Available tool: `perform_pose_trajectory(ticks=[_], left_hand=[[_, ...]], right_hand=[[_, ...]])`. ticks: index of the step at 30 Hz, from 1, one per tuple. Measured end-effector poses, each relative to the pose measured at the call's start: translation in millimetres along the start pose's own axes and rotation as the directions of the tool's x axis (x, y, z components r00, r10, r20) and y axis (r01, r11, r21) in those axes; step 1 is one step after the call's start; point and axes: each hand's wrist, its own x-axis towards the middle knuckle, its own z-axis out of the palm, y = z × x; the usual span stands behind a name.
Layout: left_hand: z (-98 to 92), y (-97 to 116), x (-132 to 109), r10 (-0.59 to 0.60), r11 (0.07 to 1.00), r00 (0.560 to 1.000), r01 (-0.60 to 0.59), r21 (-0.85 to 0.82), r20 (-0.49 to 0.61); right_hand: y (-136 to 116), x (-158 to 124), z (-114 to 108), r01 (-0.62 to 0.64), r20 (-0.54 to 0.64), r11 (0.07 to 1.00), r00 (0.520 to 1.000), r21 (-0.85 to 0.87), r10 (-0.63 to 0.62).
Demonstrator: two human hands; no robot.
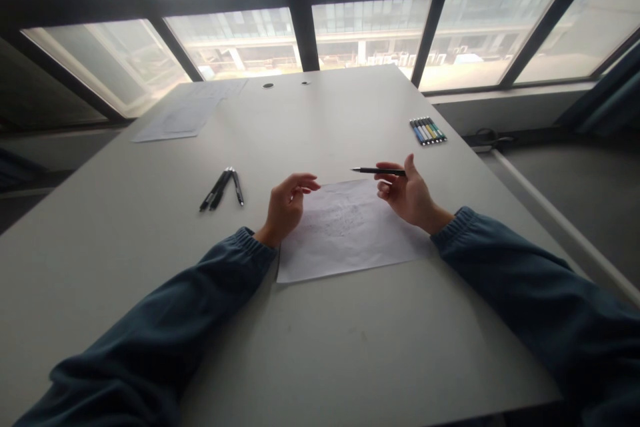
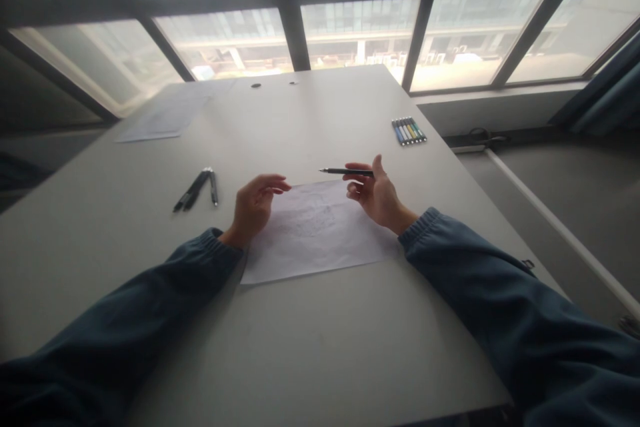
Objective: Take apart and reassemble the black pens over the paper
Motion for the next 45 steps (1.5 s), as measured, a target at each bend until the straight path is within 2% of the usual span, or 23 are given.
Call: perform_pose_trajectory(ticks=[3, 7, 11, 16, 22, 27, 40, 45], left_hand=[[-1.4, 1.0, 0.0, 0.048, 0.992, 0.998, -0.051, 0.118, 0.03], [-2.7, 2.2, 0.9, 0.12, 0.941, 0.983, -0.157, 0.299, 0.139], [-1.3, 0.0, 1.5, 0.13, 0.916, 0.948, -0.227, 0.33, 0.291], [1.7, 1.0, 0.3, 0.097, 0.891, 0.895, -0.273, 0.363, 0.436], [2.6, -1.7, -1.0, 0.095, 0.881, 0.891, -0.283, 0.378, 0.445], [3.8, -2.8, -1.2, 0.1, 0.882, 0.891, -0.285, 0.375, 0.442], [4.3, -1.9, -0.6, 0.089, 0.878, 0.889, -0.283, 0.387, 0.449], [3.7, -3.0, -0.3, 0.091, 0.877, 0.888, -0.285, 0.386, 0.45]], right_hand=[[4.2, -1.3, 3.5, 0.065, -0.003, 0.995, 0.998, -0.07, -0.066], [10.2, -3.8, 6.4, 0.204, -0.018, 0.945, 0.976, -0.254, -0.216], [10.8, -8.7, 10.3, 0.231, 0.06, 0.874, 0.972, -0.427, -0.227], [14.3, -20.7, 17.9, 0.29, 0.114, 0.717, 0.952, -0.634, -0.285], [27.6, -32.7, 18.7, 0.229, 0.194, 0.669, 0.973, -0.707, -0.128], [31.3, -33.1, 12.7, 0.231, 0.175, 0.591, 0.973, -0.772, -0.153], [30.5, -33.5, 13.2, 0.223, 0.208, 0.565, 0.974, -0.794, -0.092], [30.9, -31.3, 13.2, 0.267, 0.225, 0.522, 0.964, -0.81, -0.143]])
